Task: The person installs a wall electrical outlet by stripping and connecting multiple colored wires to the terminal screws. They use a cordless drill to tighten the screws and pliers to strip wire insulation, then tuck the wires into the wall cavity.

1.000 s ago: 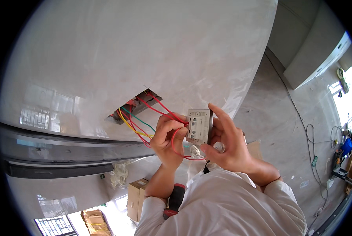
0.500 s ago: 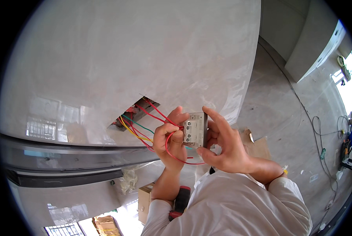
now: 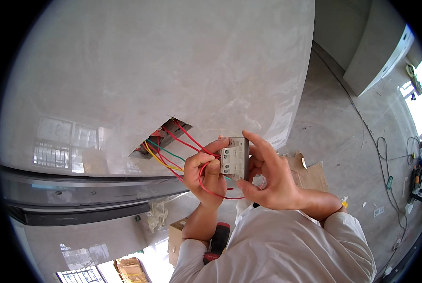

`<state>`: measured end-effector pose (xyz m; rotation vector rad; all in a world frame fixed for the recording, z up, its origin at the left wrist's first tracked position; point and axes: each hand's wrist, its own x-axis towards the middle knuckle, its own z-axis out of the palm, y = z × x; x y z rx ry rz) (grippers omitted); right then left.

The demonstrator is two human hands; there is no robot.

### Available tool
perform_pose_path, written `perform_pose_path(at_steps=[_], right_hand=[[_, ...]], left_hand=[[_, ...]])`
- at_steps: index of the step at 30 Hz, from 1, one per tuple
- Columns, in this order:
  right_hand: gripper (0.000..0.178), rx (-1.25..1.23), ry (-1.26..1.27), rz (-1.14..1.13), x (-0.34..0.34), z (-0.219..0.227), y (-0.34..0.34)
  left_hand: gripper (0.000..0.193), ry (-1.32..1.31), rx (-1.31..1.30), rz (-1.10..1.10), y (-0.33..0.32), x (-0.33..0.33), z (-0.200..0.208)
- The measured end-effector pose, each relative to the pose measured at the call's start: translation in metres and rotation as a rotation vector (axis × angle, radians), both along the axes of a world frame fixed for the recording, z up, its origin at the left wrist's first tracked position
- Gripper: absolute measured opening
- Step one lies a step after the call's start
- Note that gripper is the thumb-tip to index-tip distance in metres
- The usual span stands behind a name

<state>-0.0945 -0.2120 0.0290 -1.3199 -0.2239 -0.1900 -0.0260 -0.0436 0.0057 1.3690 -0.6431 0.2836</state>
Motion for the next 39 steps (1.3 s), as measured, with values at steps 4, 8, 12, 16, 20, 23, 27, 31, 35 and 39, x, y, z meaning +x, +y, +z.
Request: perform_pose_path(at_steps=[4,8,12,16,20,23,27,31,35,39], right_hand=[[0.093,0.006,-0.017,-0.006,0.0,0.0,0.0],[0.094,0.009,-0.023,0.003,0.001,-0.001,0.001],[0.094,0.015,-0.011,0.033,0.005,-0.001,0.001],[0.093,-0.02,0.06,0.066,0.006,0.003,-0.004],[0.089,-0.117,0.097,0.017,0.009,-0.004,-0.004],[0.088,-0.174,0.126,0.014,0.012,-0.013,-0.004],[0.085,-0.374,0.025,-0.133,0.016,-0.015,0.004],[0.063,-0.743,-0.37,-0.527,0.026,-0.018,0.008],[0.039,-0.835,-0.706,-0.687,0.034,-0.015,0.012],[0.032,-0.835,-0.829,-0.667,0.046,-0.011,0.016]], left_hand=[[0.026,-0.021,0.013,0.001,-0.001,0.0,0.002],[0.025,-0.018,-0.004,-0.011,0.002,0.0,0.002],[0.024,-0.066,0.068,0.091,0.002,-0.003,0.011],[0.017,-0.077,0.186,0.119,0.009,-0.004,0.017],[0.019,0.212,0.007,0.045,0.007,-0.017,0.033],[0.025,0.434,-0.161,-0.084,0.012,-0.018,0.03],[0.023,0.618,-0.254,-0.192,0.019,-0.014,0.022],[0.016,0.64,-0.378,-0.192,0.018,-0.013,0.016],[0.017,0.628,-0.353,-0.23,0.019,-0.012,0.016],[0.019,0.612,-0.333,-0.216,0.018,-0.013,0.017]])
